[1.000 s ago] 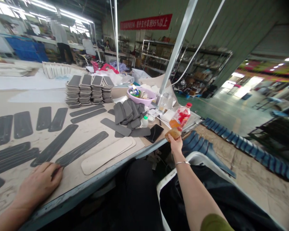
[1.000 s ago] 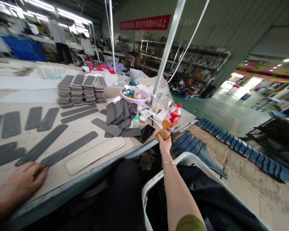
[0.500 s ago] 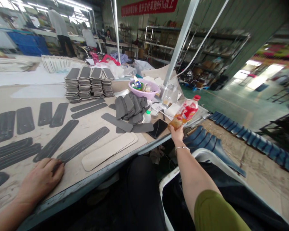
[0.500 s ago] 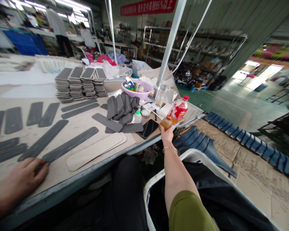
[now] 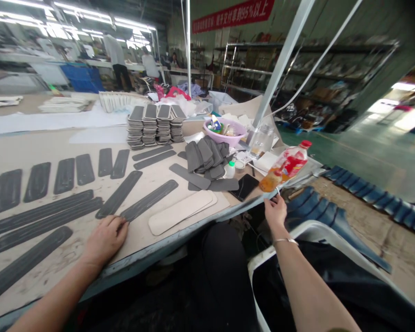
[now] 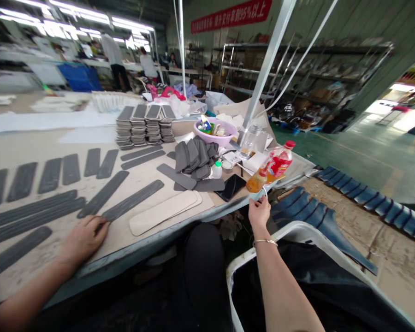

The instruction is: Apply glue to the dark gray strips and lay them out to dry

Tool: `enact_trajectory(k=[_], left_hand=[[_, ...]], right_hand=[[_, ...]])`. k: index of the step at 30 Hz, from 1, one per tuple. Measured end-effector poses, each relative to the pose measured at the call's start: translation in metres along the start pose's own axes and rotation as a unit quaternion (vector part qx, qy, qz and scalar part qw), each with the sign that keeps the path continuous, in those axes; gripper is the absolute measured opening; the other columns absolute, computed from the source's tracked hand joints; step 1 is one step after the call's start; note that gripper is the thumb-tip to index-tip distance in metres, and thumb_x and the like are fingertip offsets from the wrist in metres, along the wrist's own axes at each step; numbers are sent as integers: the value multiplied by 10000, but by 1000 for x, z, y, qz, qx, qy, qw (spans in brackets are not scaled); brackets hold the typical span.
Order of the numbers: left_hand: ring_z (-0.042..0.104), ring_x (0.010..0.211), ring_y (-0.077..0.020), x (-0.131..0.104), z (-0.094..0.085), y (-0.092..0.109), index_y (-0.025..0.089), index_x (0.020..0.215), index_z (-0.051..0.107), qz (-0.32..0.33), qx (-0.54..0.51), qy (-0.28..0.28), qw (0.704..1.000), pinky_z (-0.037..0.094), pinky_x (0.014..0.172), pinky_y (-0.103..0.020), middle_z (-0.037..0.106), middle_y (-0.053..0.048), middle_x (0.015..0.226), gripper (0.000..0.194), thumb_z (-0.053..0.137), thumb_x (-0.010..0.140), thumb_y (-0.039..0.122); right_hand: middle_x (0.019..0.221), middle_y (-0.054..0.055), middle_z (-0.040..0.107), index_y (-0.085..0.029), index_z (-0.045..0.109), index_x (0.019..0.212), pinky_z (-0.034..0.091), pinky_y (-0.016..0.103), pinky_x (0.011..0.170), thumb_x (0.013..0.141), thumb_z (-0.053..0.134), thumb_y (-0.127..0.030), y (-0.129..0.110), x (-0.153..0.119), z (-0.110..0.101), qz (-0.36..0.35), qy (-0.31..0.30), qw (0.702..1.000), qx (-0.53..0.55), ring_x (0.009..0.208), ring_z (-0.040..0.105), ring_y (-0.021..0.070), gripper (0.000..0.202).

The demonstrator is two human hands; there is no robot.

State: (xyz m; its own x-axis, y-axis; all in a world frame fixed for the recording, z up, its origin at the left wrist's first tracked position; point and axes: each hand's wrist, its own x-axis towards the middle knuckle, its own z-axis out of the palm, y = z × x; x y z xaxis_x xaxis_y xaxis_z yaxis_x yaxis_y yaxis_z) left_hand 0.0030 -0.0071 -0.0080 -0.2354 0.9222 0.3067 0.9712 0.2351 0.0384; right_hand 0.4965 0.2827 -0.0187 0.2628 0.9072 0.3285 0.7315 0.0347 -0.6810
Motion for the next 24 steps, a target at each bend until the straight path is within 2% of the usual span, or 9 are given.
enact_trajectory(k=[2,4,7,9,12,16,18,20,24], left_hand=[[552,908,-217,-1,-1,0,171,863,598,-3,-14,6,1000,412,891,-339,598,-85,937,276,397,866,361],[554,918,-216,-2,-2,1,172,871,605,-5,-30,10,999,418,890,-342,606,-86,946,269,400,867,346],[557,908,-215,-3,-5,2,166,872,597,-25,-47,15,998,431,861,-338,610,-86,938,278,379,879,338],[562,889,-213,-5,-6,3,172,870,590,-42,-50,15,998,437,835,-337,610,-80,919,276,370,884,338],[566,882,-210,-6,-8,5,181,883,587,-50,-45,18,998,435,826,-340,611,-73,919,258,380,882,334],[569,872,-209,-8,-10,5,182,888,585,-52,-38,21,998,438,808,-337,612,-73,902,257,377,891,332],[572,863,-212,-9,-11,5,180,886,583,-51,-43,26,997,443,801,-337,614,-77,889,264,367,898,331],[576,871,-218,-10,-10,4,178,896,582,-50,-58,36,996,448,807,-343,621,-84,893,263,368,901,331],[586,906,-229,-11,-7,1,177,944,584,-57,-88,64,992,457,819,-360,643,-98,937,255,381,900,327]], right_hand=[[981,151,621,-86,545,1149,479,393,807,776,499,-465,-4,-19,-5,-9,-19,997,68,817,621,239,533],[919,114,644,-123,597,1078,491,382,793,784,520,-467,-16,-40,-7,-34,-66,987,140,789,621,225,459],[901,87,652,-166,627,1038,506,374,768,793,565,-465,-54,-70,-7,-98,-167,963,189,784,618,215,391],[964,88,644,-184,632,1046,519,361,744,804,580,-434,-88,-86,-4,-173,-237,936,195,800,617,209,352],[1127,98,596,-201,585,1165,520,370,779,821,579,-368,-138,-103,5,-290,-321,887,162,893,609,213,383],[1360,119,438,-193,433,1351,343,404,1040,751,673,-315,-180,-116,30,-406,-397,822,46,1239,415,252,657],[1413,140,368,-164,380,1387,295,388,1072,709,718,-314,-190,-120,44,-432,-431,792,-2,1292,347,259,772],[1402,153,382,-148,401,1374,281,390,1075,696,734,-320,-195,-122,57,-452,-448,771,-39,1294,344,270,775],[1264,113,535,-198,560,1237,323,386,1028,749,700,-328,-199,-120,70,-504,-430,746,-63,1191,459,260,524]])
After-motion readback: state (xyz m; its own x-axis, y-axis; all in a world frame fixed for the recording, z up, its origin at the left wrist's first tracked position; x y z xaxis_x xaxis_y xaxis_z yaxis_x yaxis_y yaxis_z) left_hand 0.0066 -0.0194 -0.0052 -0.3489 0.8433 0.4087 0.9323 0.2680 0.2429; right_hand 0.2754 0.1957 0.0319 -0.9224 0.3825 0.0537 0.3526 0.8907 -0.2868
